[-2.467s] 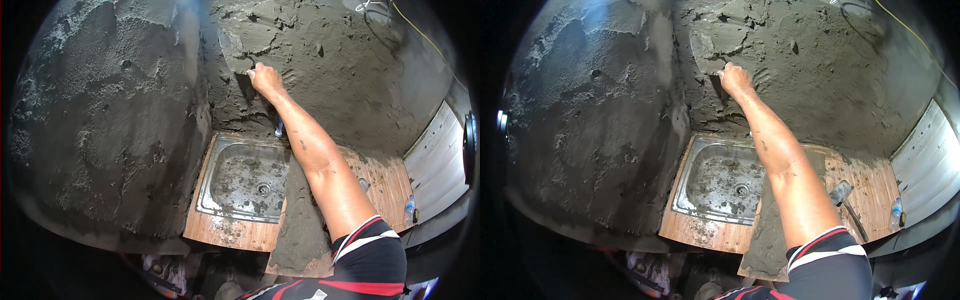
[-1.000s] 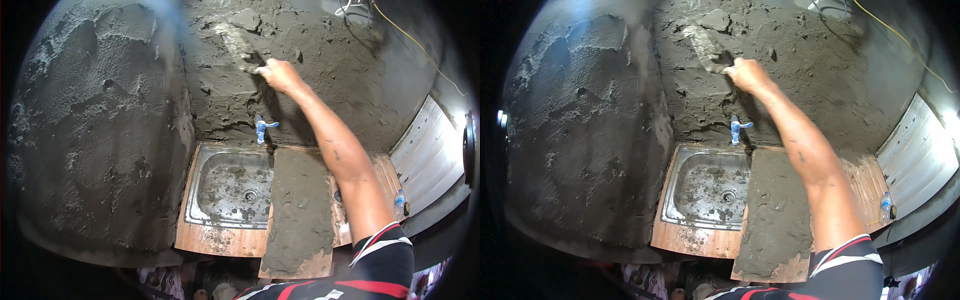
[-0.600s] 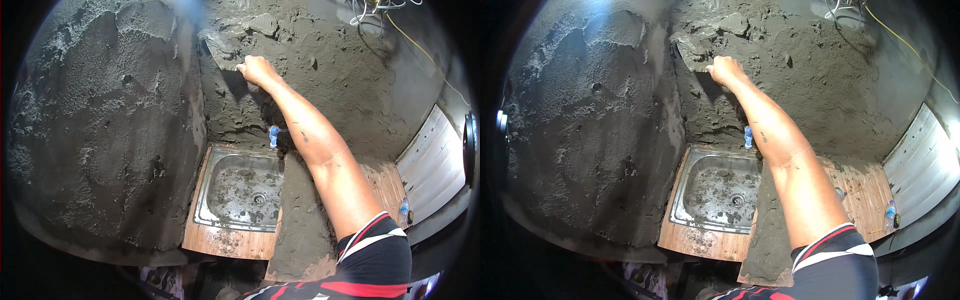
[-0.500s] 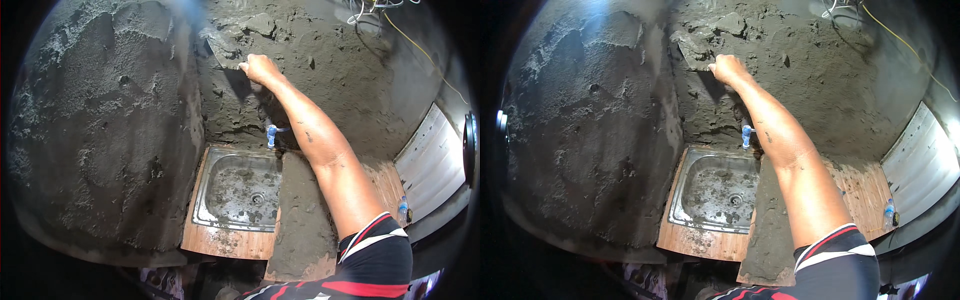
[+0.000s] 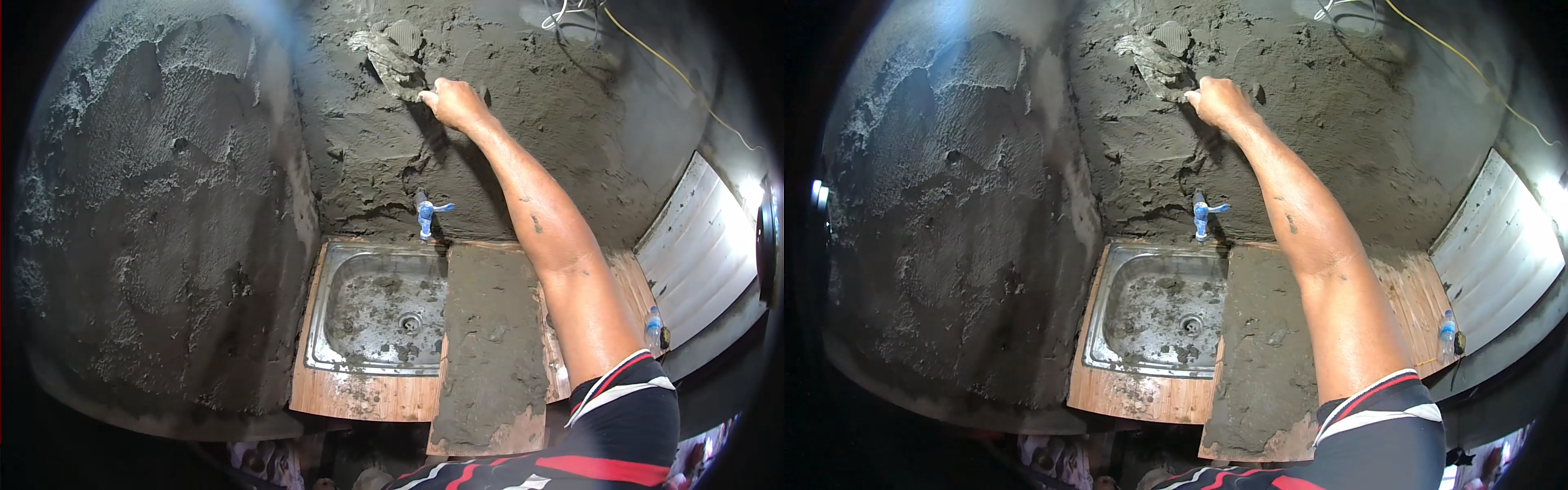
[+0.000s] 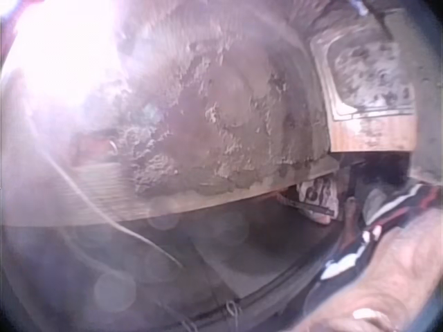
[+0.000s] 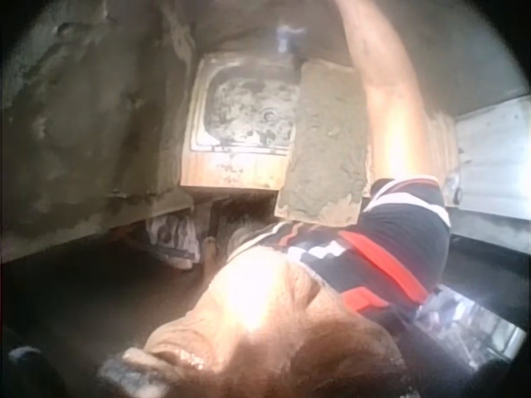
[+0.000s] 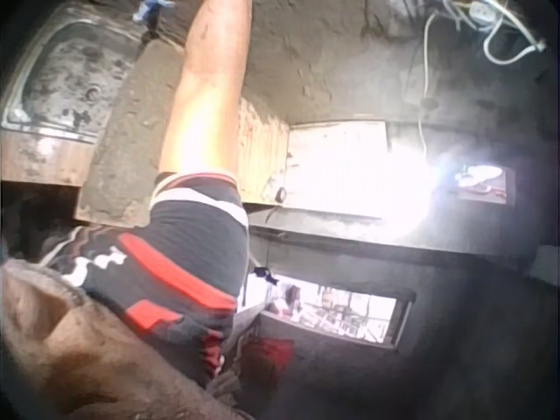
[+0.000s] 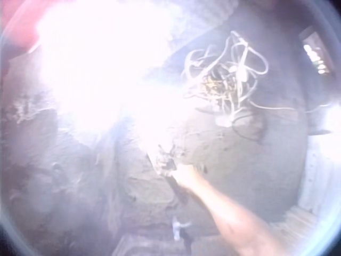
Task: The person mixes mortar in a bucket, applies it to a wall surface near a sink using a trowel, and positions a panel against the wall.
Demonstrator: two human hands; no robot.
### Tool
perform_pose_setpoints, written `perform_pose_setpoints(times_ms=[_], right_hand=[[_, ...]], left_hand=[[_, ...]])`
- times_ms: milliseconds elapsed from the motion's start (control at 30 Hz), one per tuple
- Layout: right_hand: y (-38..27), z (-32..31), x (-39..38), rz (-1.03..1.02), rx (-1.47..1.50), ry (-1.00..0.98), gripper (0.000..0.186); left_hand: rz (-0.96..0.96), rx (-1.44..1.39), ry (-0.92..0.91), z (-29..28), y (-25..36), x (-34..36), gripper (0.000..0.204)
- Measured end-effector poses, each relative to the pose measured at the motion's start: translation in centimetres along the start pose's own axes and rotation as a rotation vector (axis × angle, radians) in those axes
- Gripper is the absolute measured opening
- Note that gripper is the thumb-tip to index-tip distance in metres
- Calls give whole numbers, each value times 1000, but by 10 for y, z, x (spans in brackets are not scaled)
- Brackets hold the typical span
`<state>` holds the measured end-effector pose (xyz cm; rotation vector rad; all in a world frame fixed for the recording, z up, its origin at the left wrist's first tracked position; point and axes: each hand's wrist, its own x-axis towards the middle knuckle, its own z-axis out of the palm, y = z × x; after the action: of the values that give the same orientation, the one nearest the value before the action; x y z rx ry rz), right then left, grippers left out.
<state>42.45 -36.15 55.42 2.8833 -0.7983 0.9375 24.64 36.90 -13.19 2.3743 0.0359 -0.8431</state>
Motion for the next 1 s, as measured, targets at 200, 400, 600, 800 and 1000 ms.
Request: perform_pose_setpoints(times_ms=[200,400,600,800,1000], right_hand=[[20,-3,-5,41,-53,15,45],[35,-11,-10,7,-62,27,45],[48,-36,-19,2,-68,-28,49],[109,-87,-38,-48,-77,143,51],[137,-135,-162,335,56,-18,47]], left_hand=[[10,-9,-30,21,14,-6,23],[21,-2,-47,35,21,-15,23],[20,3,-41,26,11,-14,23],[103,0,-61,25,5,-2,24],[240,30,-197,16,-26,18,23]])
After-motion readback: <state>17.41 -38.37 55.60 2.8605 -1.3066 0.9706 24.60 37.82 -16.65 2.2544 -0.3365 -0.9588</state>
